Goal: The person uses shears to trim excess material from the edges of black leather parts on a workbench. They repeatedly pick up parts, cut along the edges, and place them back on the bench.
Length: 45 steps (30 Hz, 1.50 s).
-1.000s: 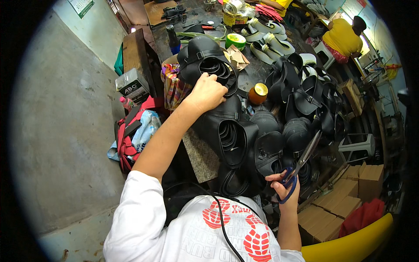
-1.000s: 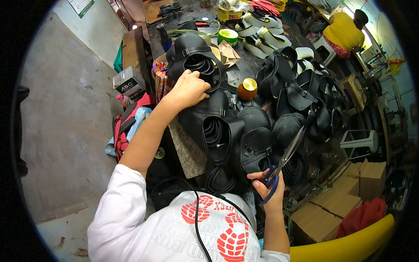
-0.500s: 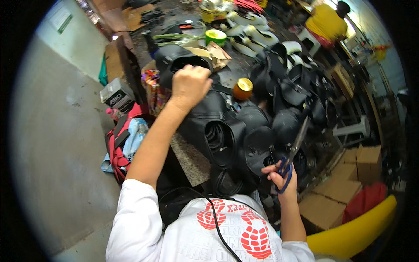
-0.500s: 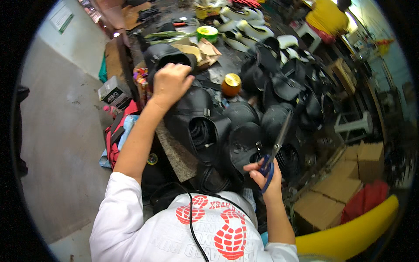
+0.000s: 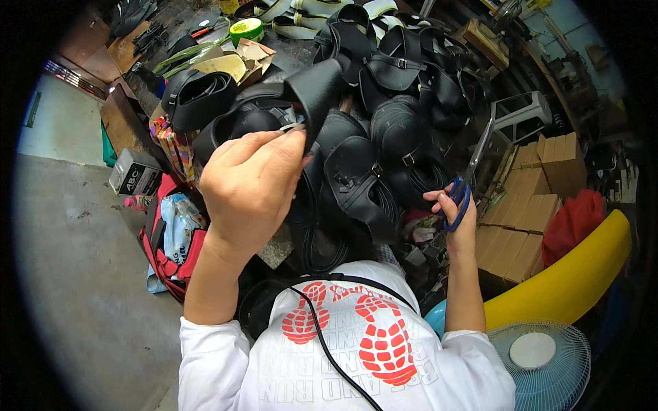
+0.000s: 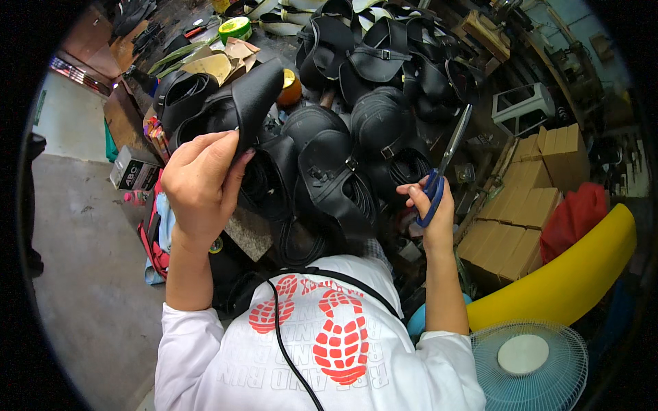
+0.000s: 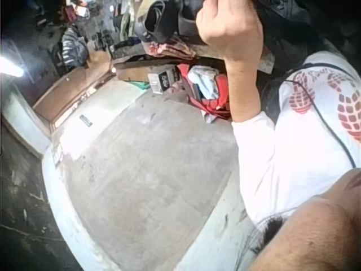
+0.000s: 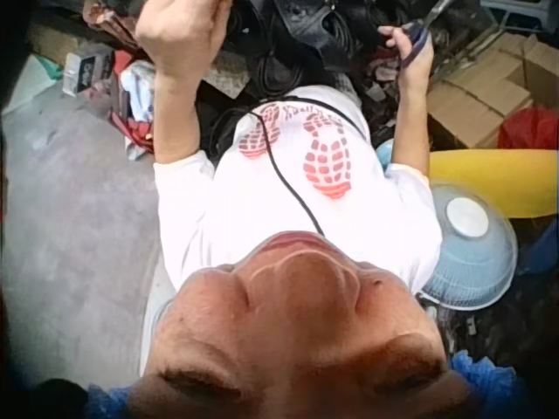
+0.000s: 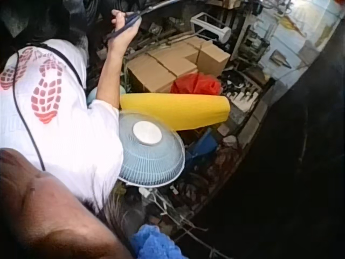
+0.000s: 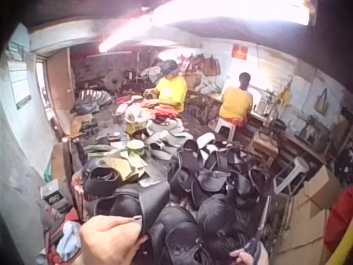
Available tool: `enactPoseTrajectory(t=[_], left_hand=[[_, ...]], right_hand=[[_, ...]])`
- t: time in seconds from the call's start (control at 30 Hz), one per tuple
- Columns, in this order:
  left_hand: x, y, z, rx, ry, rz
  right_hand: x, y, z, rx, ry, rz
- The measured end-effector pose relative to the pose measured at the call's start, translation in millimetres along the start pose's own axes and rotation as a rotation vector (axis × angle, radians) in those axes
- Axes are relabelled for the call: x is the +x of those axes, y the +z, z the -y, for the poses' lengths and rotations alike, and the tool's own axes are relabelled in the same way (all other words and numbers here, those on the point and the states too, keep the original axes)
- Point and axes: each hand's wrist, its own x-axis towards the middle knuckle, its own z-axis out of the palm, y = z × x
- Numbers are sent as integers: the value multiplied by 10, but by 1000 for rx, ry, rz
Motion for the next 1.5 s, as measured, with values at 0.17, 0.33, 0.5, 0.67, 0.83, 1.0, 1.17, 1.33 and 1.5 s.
enactPoseTrajectory(t=[0.17,0.33,0.5,0.67,0.83,1.0,1.17,1.33,1.5], left_hand=[[-48,-144,-197,-40,-87,-40],[-156,-407,-300,41,-96,-192],[-289,-722,-392,131,-312,-313],[-318,-920,-140,45,-560,-400],[-353,-868,53,304,-424,-454],[-526,-295,-217,42,-152,-37],[-1017,159,-515,-157,-288,948],[-1217,368,-457,30,-179,623],[-1256,273,-423,-29,-186,785]], right_hand=[[1,-134,-156,-88,44,-10],[-50,-82,-323,-32,33,45],[-118,-5,-395,-87,32,87],[-144,49,-331,-54,36,98],[-120,102,-215,-49,-46,160],[-141,120,-154,7,-65,189],[-184,119,-192,-65,5,200],[-186,183,-268,-29,20,218],[-172,234,-276,-41,5,243]])
